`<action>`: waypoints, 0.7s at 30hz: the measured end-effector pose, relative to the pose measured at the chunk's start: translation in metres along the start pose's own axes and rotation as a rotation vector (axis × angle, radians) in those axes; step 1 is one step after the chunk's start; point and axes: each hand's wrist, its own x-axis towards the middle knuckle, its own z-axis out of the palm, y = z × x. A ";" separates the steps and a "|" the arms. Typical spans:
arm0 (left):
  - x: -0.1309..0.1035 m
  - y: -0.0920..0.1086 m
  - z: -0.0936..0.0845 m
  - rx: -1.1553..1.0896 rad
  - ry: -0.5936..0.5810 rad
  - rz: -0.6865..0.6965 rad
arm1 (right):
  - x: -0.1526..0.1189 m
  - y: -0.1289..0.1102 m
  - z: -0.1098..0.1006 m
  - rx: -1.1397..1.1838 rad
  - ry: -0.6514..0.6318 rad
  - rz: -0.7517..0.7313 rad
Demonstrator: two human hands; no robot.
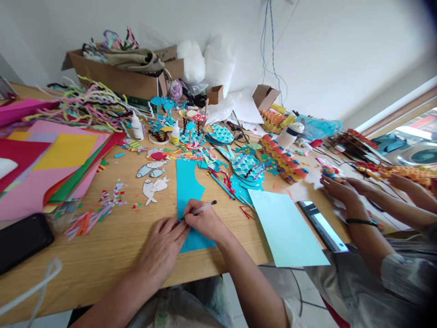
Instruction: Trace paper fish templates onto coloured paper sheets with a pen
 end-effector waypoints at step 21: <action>0.001 0.004 -0.004 0.032 0.023 -0.034 | -0.019 0.017 0.007 -0.270 0.254 -0.174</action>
